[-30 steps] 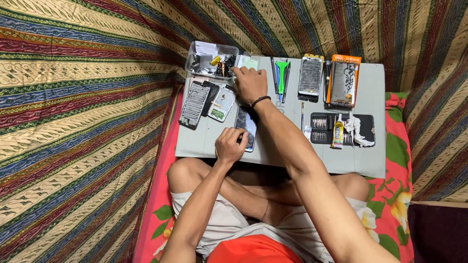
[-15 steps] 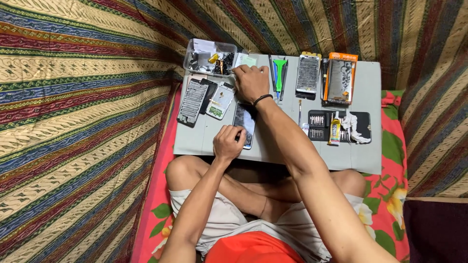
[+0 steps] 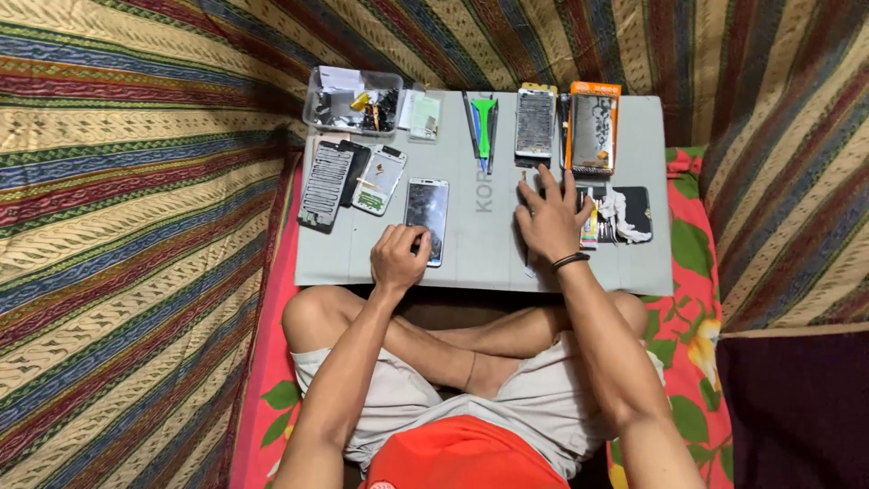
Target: Scraping adhesive and cleaning a mobile phone screen during a repair process.
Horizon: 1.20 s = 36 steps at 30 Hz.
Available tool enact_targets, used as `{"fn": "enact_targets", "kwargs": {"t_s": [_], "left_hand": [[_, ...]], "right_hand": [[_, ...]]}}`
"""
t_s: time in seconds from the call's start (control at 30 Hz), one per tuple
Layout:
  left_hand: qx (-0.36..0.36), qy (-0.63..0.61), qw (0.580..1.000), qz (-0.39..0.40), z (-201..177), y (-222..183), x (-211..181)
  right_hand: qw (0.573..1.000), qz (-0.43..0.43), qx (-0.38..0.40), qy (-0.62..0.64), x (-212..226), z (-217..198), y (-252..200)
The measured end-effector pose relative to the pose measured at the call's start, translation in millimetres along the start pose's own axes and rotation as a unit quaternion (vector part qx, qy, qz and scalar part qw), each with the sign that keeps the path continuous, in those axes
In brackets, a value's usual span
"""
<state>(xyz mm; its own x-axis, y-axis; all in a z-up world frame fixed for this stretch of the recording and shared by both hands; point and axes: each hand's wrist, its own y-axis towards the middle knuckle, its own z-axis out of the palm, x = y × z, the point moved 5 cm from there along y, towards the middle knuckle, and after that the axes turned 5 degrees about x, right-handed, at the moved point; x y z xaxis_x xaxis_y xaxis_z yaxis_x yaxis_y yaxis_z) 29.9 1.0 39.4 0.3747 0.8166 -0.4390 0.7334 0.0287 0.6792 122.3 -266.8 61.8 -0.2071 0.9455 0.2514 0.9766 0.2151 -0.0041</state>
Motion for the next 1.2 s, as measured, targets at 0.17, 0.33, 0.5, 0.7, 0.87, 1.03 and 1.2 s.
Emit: {"fn": "enact_targets", "kwargs": {"t_s": [0.17,0.33,0.5,0.7,0.87,1.03,1.2], "left_hand": [[0.005,0.000,1.000,-0.004,-0.2,-0.7,-2.0],[0.007,-0.006,1.000,-0.005,0.5,-1.8,-1.0],[0.009,0.005,1.000,-0.002,3.7,-3.3,3.3],[0.011,0.011,1.000,-0.006,4.1,-3.5,3.7],[0.014,0.006,1.000,-0.006,3.4,-2.9,3.3],[0.018,0.007,1.000,-0.004,2.3,-3.5,1.0],[0.022,0.007,1.000,-0.010,3.0,-2.3,1.9]], "right_hand": [[0.998,0.012,0.019,-0.054,3.4,9.4,-5.3],[0.998,0.009,0.041,-0.052,6.3,22.7,-1.9],[0.997,0.028,0.036,-0.055,5.3,21.9,5.5],[0.997,-0.001,0.045,-0.066,9.4,32.1,4.3],[0.995,-0.008,0.042,-0.095,12.5,28.0,2.5],[0.995,0.009,0.047,-0.086,10.5,19.6,9.9],[0.994,0.008,0.029,-0.107,6.1,23.5,13.6]]}}
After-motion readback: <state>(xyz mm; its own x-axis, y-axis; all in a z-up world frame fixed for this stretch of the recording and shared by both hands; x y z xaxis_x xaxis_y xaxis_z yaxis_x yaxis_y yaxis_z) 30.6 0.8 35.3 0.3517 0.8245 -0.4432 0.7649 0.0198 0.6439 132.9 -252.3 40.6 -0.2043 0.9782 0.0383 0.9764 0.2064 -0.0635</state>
